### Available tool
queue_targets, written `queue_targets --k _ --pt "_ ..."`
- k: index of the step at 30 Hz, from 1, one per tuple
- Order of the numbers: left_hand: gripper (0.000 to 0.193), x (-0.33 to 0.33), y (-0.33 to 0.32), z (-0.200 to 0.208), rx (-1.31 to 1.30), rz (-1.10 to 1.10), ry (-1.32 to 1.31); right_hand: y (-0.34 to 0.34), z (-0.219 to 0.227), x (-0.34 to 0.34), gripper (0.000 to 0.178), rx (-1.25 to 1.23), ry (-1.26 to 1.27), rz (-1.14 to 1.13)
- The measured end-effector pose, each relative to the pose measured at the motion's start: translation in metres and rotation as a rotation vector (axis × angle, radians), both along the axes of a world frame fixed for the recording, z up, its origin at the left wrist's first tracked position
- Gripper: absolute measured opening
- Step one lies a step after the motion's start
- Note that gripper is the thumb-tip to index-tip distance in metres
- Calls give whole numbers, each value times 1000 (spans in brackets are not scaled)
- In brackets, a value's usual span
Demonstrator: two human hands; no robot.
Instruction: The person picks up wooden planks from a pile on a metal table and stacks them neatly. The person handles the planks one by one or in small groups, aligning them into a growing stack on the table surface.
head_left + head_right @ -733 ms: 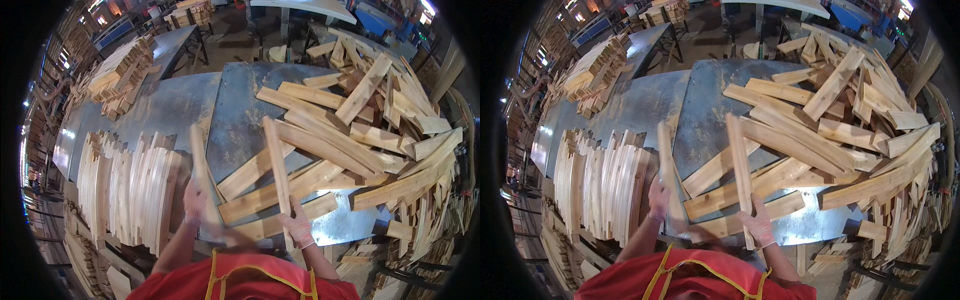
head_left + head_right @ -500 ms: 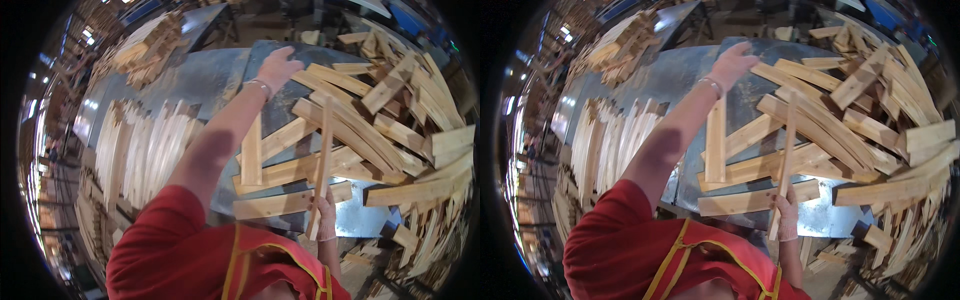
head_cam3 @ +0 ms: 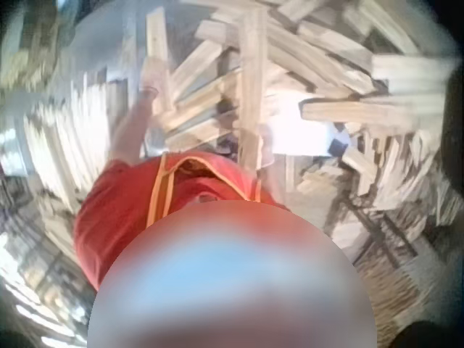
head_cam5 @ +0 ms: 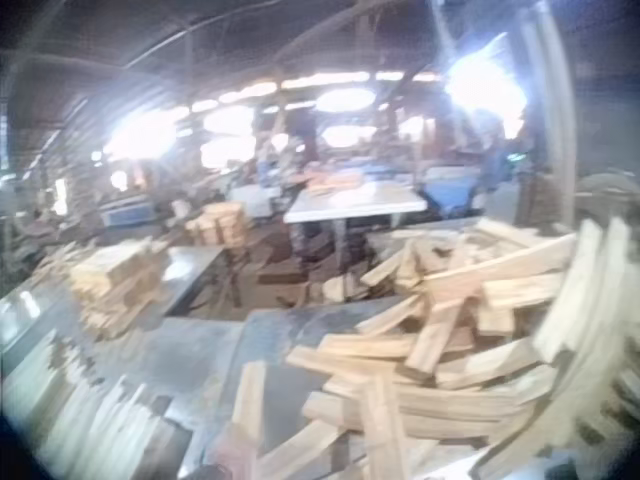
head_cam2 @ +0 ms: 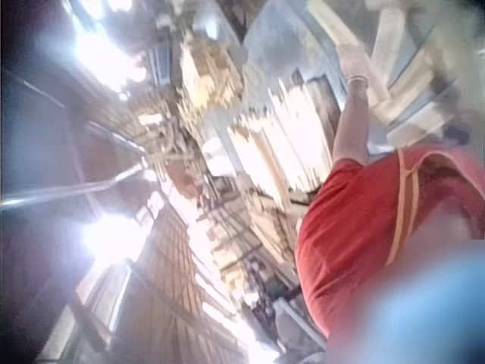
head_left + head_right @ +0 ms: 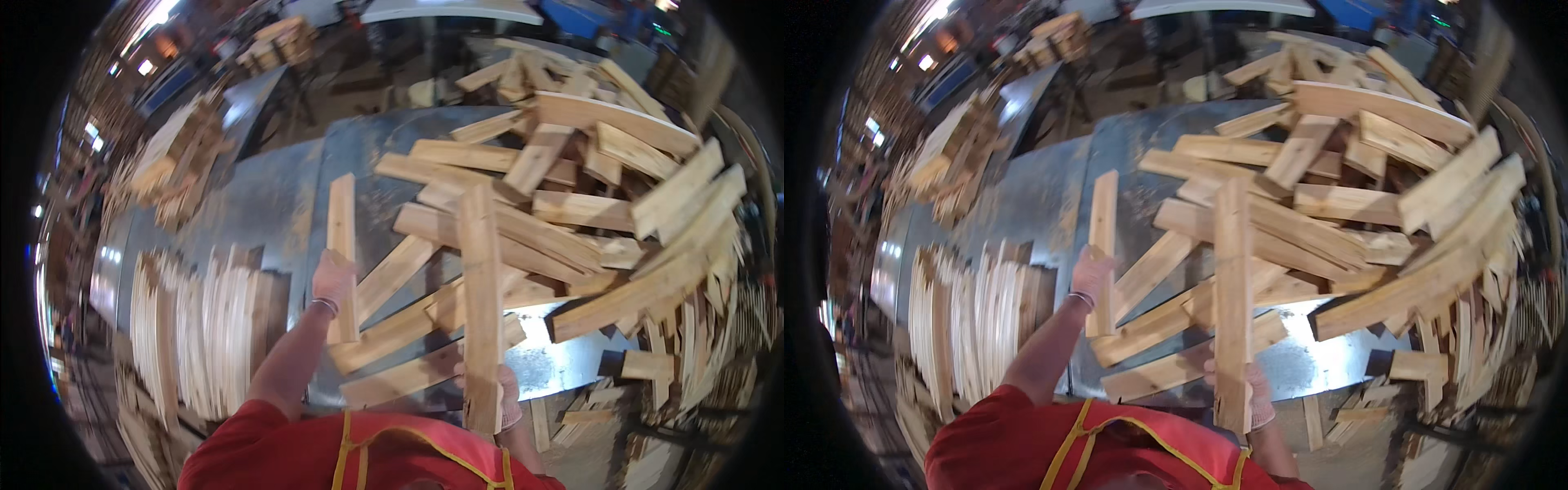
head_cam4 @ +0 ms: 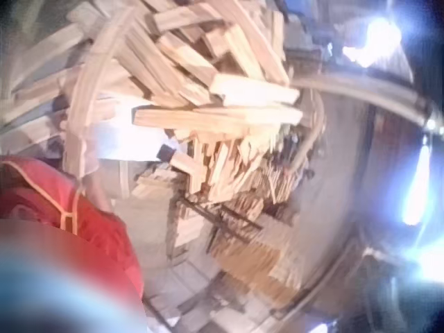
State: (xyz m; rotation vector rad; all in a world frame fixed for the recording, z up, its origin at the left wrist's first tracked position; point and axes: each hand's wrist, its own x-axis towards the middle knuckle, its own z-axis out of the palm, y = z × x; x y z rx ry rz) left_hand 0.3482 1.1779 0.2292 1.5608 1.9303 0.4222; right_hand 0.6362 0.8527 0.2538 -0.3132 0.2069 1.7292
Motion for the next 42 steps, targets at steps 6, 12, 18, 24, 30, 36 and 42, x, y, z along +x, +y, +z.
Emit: queue_targets --k 6,12,18,24,30,36,42 --pt "71 194 96 260 376 -457 -723 -27 -9 -2 78 -60 -287 -64" --pt "89 217 -24 265 799 -1748 40 -82 33 4 95 -106 -1017 151" --pt "62 122 -125 168 464 -2124 417 -131 112 5 85 159 -1935 458" --pt "47 112 -149 149 309 -1604 182 -191 152 -6 76 -344 -2374 -419" --pt "42 216 -315 141 272 -1565 -173 -205 58 -38 81 -318 -844 -905" --pt "78 346 -443 123 228 -2154 -278 -376 -10 91 48 -201 -543 -1205" --pt "90 530 -476 74 626 -1706 186 -665 -51 304 52 -803 -730 -1693"
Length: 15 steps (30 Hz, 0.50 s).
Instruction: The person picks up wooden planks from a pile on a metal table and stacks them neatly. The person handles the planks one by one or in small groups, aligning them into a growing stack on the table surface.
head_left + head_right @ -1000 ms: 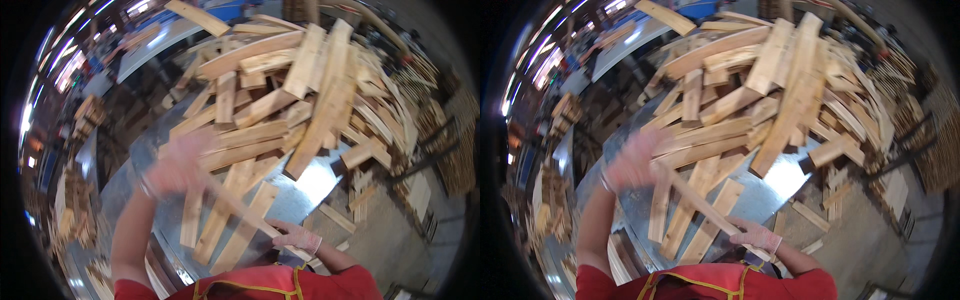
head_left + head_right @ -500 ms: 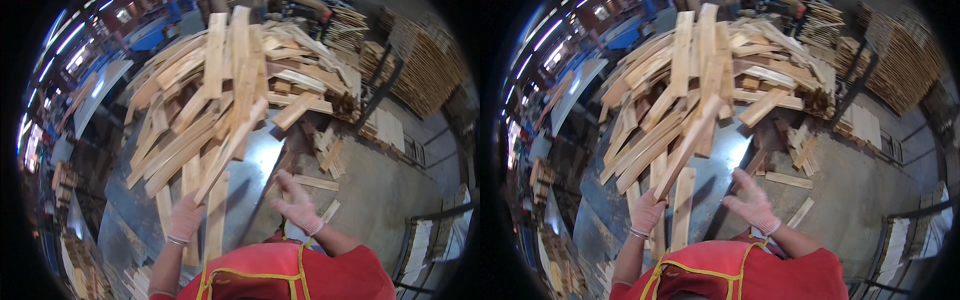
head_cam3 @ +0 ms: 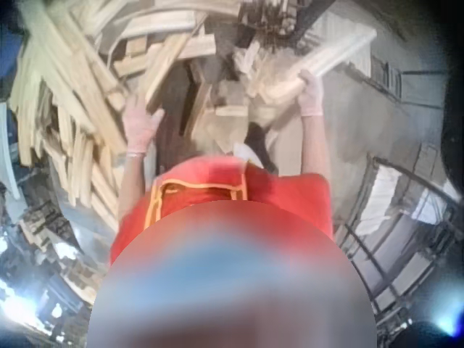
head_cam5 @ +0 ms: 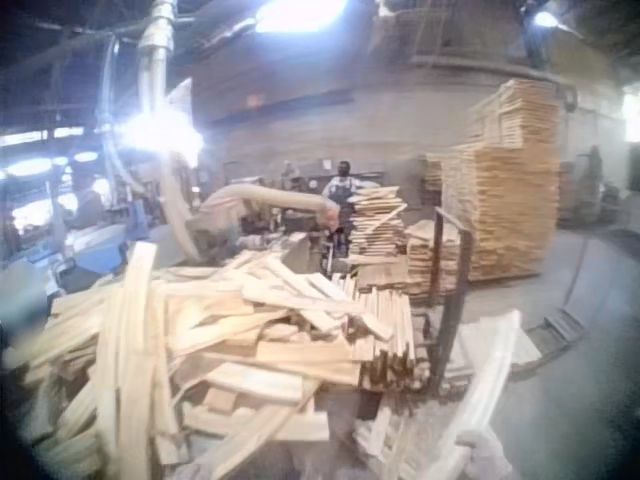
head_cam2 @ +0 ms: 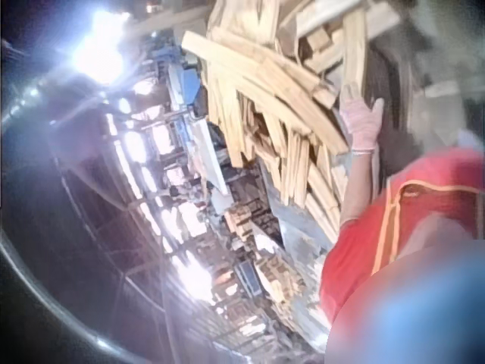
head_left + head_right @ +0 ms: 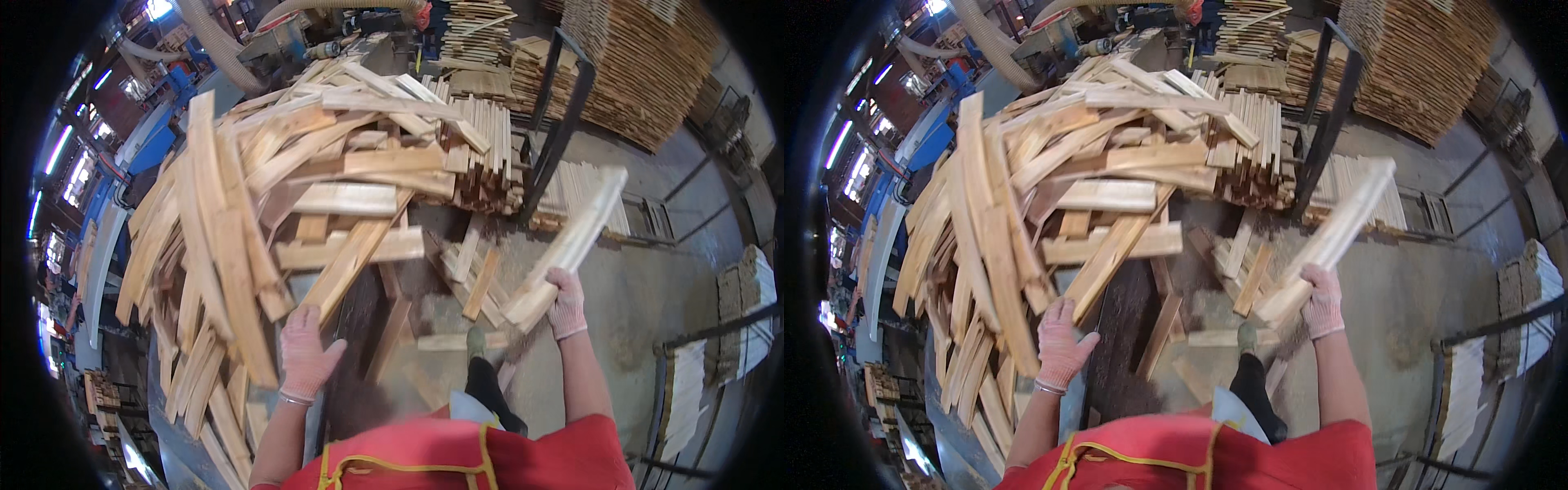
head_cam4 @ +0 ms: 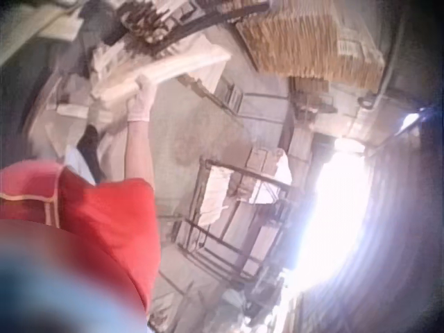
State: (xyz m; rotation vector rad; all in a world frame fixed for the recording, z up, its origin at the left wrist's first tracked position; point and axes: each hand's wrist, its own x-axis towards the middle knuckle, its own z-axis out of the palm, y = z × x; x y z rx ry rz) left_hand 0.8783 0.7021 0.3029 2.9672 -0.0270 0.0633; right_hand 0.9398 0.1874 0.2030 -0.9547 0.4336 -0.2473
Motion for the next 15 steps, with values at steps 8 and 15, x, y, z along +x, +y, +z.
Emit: queue_targets --k 8,15 --pt "105 133 -25 -93 336 354 186 -51 -133 215 69 -643 413 191" --pt "106 150 -41 -101 323 475 361 -164 -225 504 52 -1292 306 171"
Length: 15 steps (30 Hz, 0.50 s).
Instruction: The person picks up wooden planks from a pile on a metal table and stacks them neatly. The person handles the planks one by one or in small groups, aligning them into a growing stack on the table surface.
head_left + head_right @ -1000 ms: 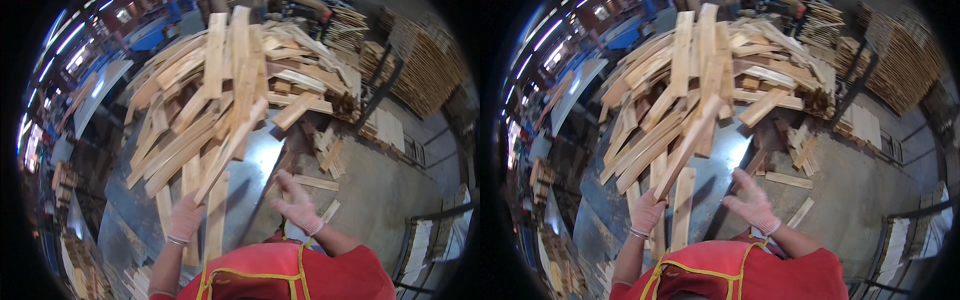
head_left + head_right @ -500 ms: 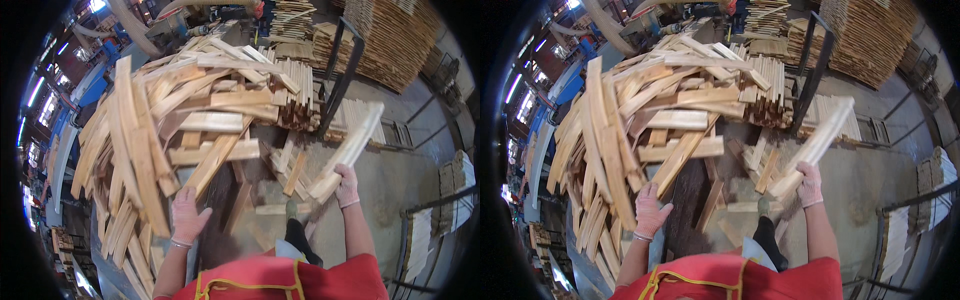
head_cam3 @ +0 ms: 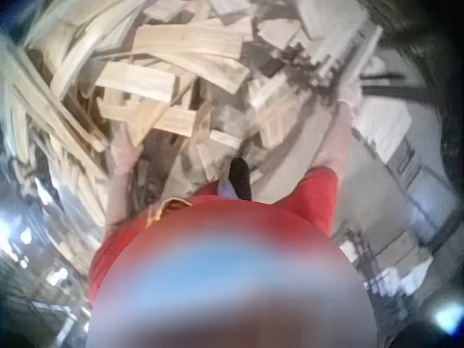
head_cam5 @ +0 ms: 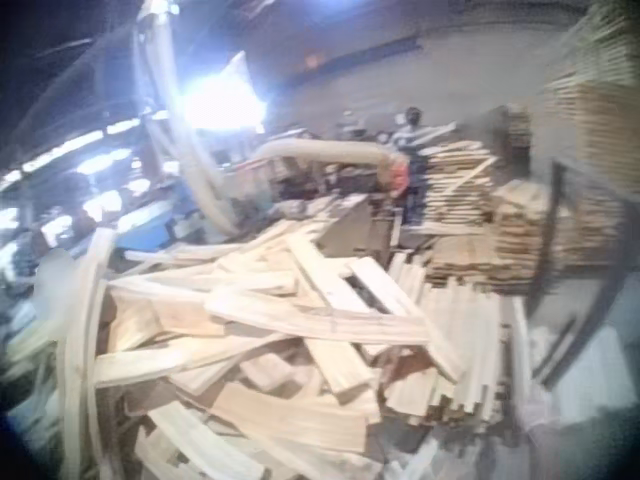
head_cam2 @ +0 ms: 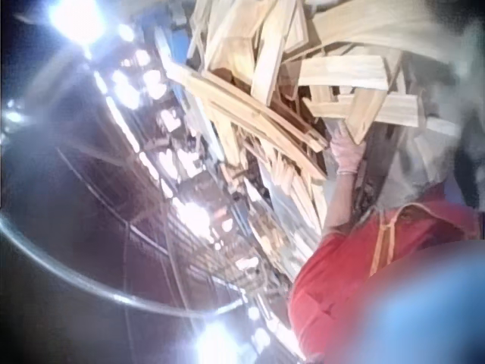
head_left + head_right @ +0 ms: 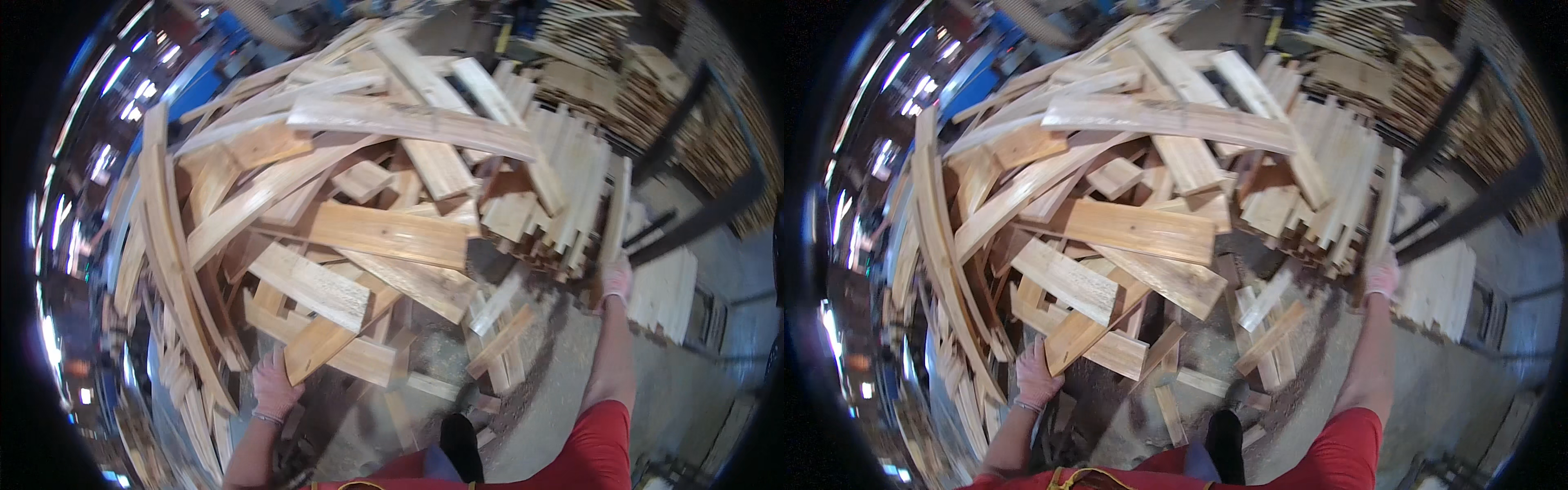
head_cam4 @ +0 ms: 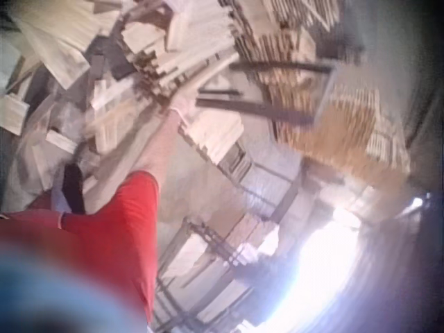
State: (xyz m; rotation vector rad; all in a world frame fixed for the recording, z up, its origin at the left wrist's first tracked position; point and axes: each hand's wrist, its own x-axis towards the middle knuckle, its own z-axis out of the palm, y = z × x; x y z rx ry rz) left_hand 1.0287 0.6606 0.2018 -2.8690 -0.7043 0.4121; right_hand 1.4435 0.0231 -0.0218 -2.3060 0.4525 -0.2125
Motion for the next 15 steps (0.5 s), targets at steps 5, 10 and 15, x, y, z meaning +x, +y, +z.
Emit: queue_targets --k 5,10,15 --pt "101 17 10 -4 -84 7 17 -27 -66 67 58 -108 112 255" --pt "98 22 7 18 -67 -15 10 45 -26 8 71 -107 -70 284" --pt "91 -30 7 29 -89 -12 -31 168 67 -134 68 17 141 507"
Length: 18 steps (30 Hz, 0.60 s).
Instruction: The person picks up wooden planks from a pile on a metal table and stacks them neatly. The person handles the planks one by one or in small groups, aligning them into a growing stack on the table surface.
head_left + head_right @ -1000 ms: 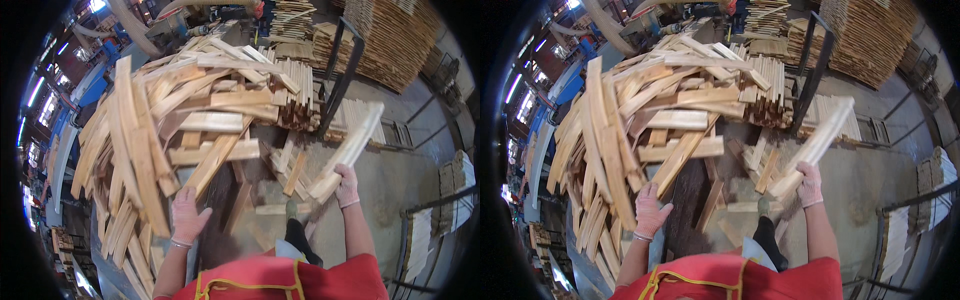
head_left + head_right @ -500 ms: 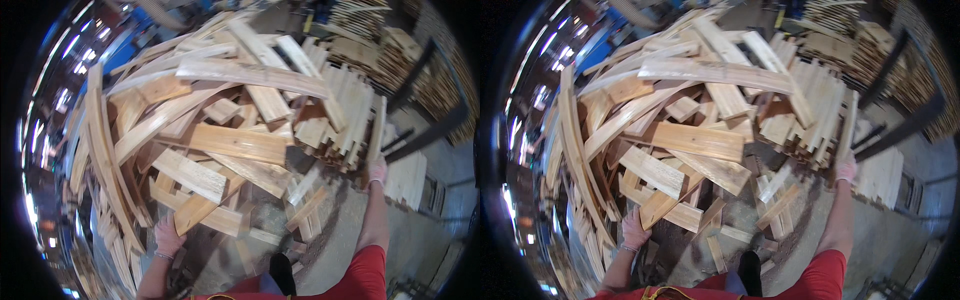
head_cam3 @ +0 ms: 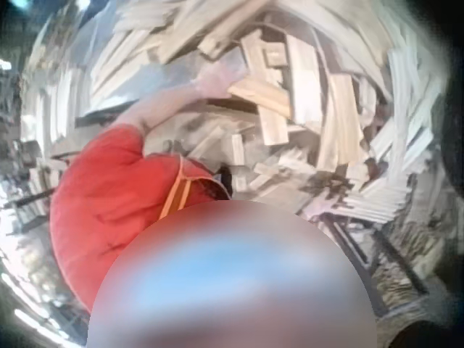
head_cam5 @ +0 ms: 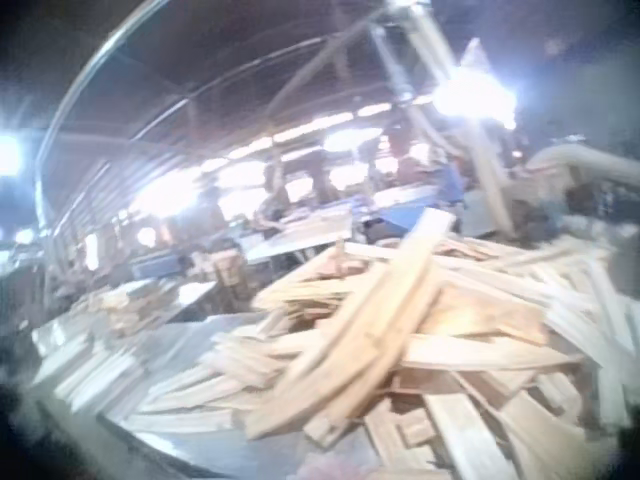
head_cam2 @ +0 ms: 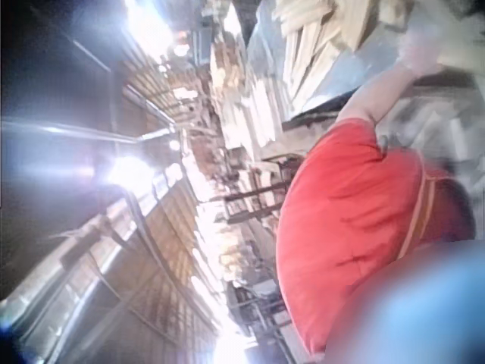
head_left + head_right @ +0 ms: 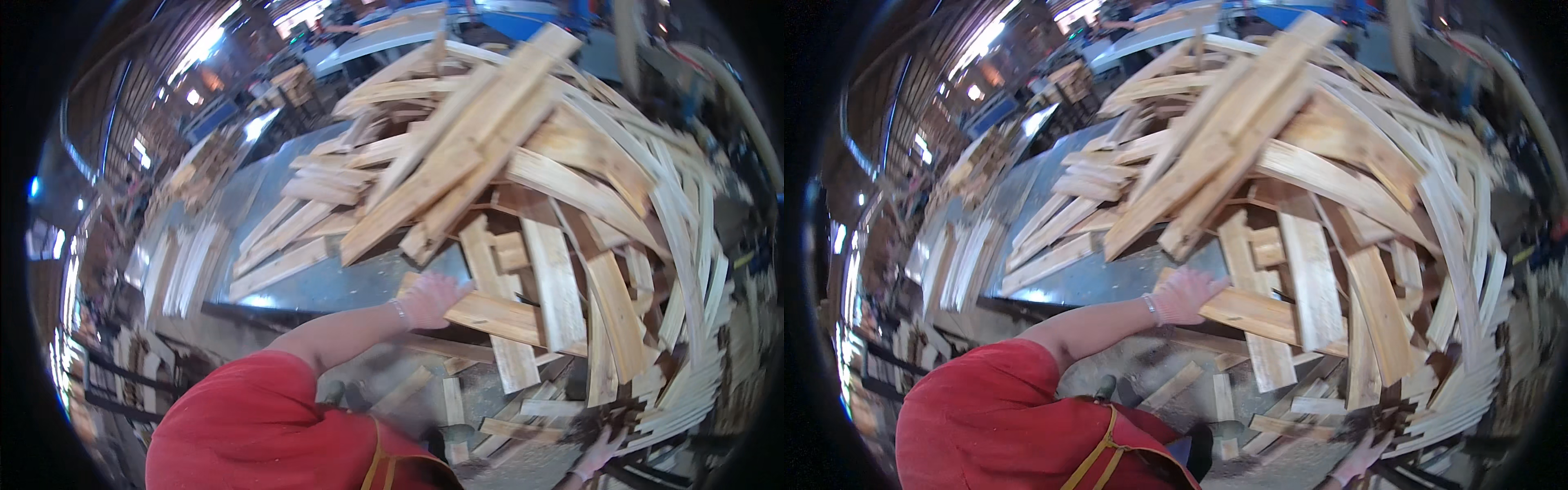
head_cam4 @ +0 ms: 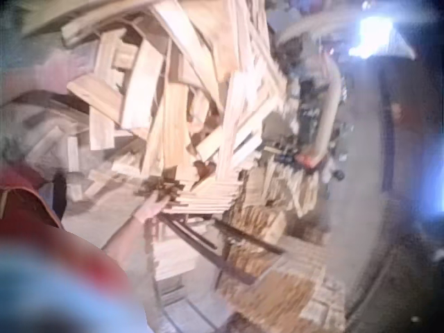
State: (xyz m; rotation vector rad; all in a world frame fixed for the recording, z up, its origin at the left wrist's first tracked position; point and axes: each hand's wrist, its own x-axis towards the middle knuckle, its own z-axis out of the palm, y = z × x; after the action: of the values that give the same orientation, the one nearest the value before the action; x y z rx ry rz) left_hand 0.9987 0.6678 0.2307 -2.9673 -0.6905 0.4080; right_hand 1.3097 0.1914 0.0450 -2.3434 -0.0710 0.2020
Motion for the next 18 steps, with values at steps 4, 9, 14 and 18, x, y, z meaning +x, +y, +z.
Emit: queue_targets --k 4,9,14,18 --pt "85 -65 10 48 -72 47 -55 -2 53 -81 50 -101 -317 348" --pt "81 -292 43 83 -224 285 -133 68 150 -237 53 190 22 170" --pt "69 -534 68 41 -457 687 -428 164 94 -355 59 522 500 309" --pt "51 -638 102 55 -630 1250 -512 326 139 -491 60 262 506 844"
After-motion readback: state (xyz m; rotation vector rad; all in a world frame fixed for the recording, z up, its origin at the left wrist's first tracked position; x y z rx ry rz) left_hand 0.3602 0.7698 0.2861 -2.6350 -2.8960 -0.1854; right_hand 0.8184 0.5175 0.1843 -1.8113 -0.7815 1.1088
